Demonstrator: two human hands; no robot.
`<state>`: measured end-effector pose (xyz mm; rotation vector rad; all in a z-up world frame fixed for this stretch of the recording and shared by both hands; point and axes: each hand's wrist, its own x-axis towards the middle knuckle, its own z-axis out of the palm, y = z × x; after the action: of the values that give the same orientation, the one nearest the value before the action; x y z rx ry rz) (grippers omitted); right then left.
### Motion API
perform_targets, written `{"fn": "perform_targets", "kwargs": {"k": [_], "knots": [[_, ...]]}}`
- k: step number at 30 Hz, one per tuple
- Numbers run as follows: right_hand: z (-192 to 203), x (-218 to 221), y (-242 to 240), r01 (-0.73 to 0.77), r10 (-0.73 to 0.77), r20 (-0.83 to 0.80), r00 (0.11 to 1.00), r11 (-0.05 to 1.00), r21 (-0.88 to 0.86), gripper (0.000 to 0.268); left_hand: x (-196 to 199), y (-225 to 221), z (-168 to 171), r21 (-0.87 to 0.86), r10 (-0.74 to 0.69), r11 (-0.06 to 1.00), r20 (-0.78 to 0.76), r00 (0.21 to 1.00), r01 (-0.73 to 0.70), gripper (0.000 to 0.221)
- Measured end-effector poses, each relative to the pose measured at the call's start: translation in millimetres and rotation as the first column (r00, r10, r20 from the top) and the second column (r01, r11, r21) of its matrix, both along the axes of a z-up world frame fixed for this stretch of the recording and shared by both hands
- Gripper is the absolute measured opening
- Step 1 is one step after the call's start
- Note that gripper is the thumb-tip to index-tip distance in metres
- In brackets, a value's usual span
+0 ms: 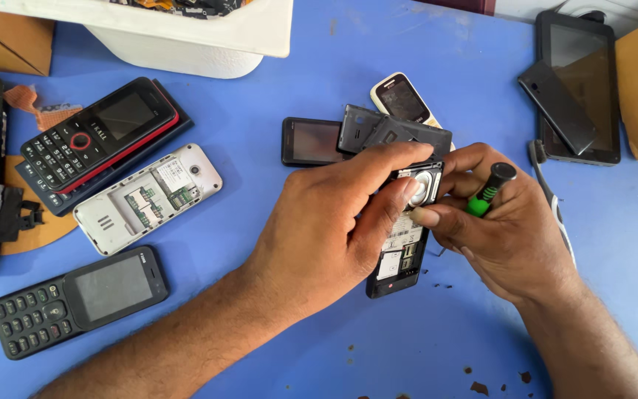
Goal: The person uses a screwdriver to remove screws from the back of a mobile phone, then pries off the back cover to expose the internal components. The person continues to unscrew and separate parts of the phone while other disassembled phones and tools are visible on the table.
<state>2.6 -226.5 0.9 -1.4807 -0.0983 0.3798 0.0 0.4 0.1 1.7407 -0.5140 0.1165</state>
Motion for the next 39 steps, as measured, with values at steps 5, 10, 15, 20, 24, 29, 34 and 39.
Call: {"fn": "perform_targets", "kwargs": {"k": [5, 10, 15, 20, 24, 29, 34, 39], "knots": [[0, 0, 1, -0.003, 0.003, 0.027, 1.0, 1.0, 0.012, 0.027, 1, 0, 2, 0.01, -0.003, 1.0, 0.005, 1.0, 0.003, 0.027], [-1, -1, -1, -0.006, 0.006, 0.052, 0.999, 1.0, 0.015, 0.024, 3, 1, 2, 0.034, -0.001, 0.999, -0.033, 0.999, 0.002, 0.028], [5, -2, 0, 0.134, -0.139, 0.037, 0.99, 0.985, 0.109, 0.02, 6, 2, 3, -0.044, 0.001, 0.999, -0.068, 0.998, -0.004, 0.027], [15, 4, 1, 0.346, -0.384, 0.156, 0.91, 0.911, 0.224, 0.028, 10, 0, 8, 0.091, 0.039, 0.996, -0.19, 0.981, -0.021, 0.024], [18, 6, -5, 0.474, -0.494, 0.015, 0.869, 0.841, 0.26, 0.045, 9, 0, 12, 0.185, 0.02, 0.981, -0.352, 0.936, 0.048, 0.023], [8, 1, -5, 0.047, -0.103, 0.137, 0.985, 0.929, 0.367, 0.048, 14, 0, 10, 0.208, -0.037, 0.971, -0.342, 0.939, 0.114, 0.023], [9, -6, -1, 0.091, -0.078, 0.216, 0.973, 0.995, -0.051, 0.053, 19, 4, 3, 0.141, -0.035, 0.987, -0.271, 0.962, 0.076, 0.019], [7, 0, -15, -0.045, 0.039, 0.024, 0.999, 0.885, 0.463, 0.037, 21, 6, -1, 0.156, -0.033, 0.984, -0.31, 0.95, 0.086, 0.012]]}}
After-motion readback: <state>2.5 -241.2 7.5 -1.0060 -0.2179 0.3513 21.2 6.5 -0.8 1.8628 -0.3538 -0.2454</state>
